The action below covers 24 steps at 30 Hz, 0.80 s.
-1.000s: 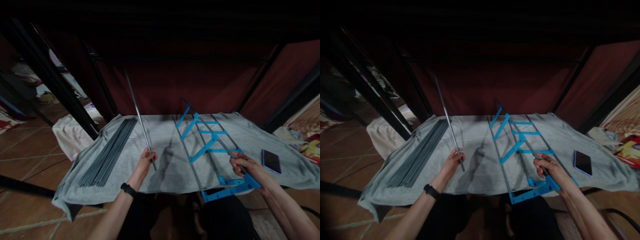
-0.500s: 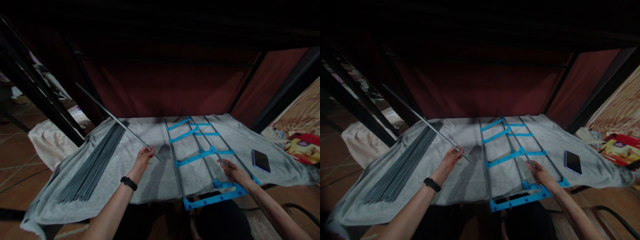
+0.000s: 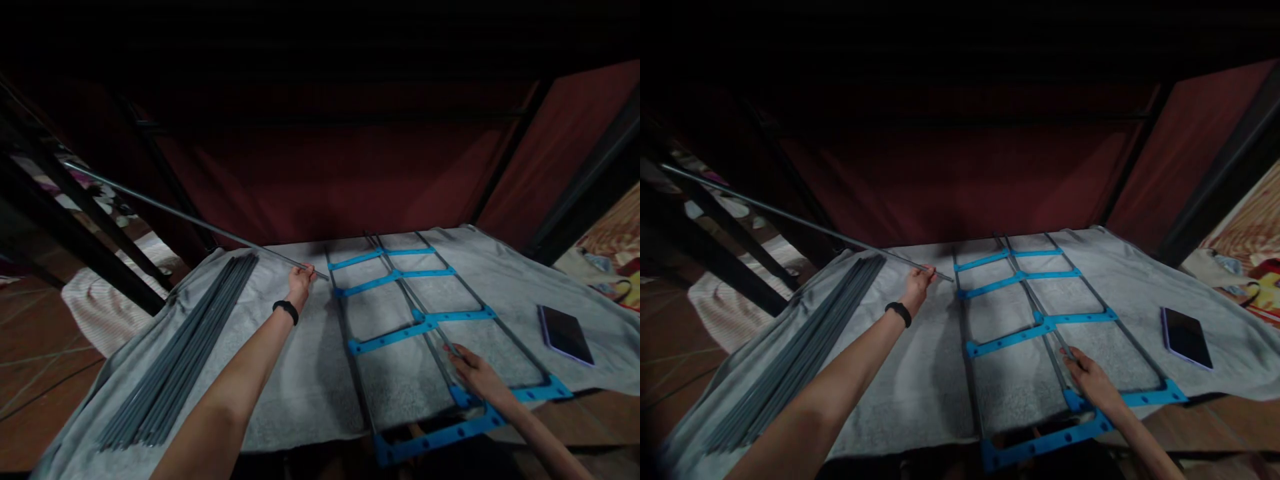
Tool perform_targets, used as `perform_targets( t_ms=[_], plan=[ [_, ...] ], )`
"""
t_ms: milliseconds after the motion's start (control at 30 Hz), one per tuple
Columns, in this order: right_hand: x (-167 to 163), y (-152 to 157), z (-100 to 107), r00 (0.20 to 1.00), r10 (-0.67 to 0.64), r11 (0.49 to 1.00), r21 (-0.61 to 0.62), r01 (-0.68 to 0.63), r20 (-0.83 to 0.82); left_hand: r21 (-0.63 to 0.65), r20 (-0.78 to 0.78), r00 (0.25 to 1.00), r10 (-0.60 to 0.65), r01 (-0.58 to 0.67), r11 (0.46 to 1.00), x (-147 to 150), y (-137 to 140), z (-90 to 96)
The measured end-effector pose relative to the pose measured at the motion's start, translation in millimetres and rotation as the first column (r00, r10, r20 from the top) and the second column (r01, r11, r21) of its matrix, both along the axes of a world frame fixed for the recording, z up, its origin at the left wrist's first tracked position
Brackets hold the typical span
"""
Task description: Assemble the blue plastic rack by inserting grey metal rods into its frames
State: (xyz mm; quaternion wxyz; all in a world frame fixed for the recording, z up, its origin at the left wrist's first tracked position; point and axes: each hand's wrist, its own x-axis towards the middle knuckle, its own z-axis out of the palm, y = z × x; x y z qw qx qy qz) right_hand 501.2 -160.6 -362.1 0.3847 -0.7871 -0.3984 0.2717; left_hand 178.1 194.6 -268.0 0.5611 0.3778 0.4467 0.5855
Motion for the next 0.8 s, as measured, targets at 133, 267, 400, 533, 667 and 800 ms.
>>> perform_targets(
  t_ms=[133, 267, 400, 533, 667, 800],
  plan=[
    [7, 0, -16, 0.99, 0.054, 0.998, -0.033, -0.05, 0.127, 0.033, -0.063, 0.997, 0.035, -0.033, 0.999, 22, 37, -9.3],
    [8, -1, -33, 0.976, 0.033, 0.999, -0.016, -0.03, 0.215, 0.051, -0.132, 0.991, 0.032, -0.025, 0.998, 41, 70, -21.6],
    [7, -3, -42, 0.967, 0.006, 1.0, -0.024, 0.0, 0.254, 0.075, -0.18, 0.983, 0.022, -0.009, 0.997, 57, 93, -35.9],
    [7, -4, -46, 0.97, 0.01, 0.998, -0.06, 0.005, 0.244, 0.15, -0.252, 0.967, -0.024, 0.064, 0.987, 63, 109, -44.2],
    [5, -2, -46, 0.974, -0.003, 0.998, -0.058, 0.017, 0.228, 0.158, -0.323, 0.945, -0.053, 0.109, 0.981, 64, 120, -45.1],
    [1, 2, -39, 0.973, 0.009, 0.998, -0.059, 0.005, 0.232, 0.147, -0.363, 0.929, -0.08, 0.142, 0.979, 67, 128, -46.8]
  ],
)
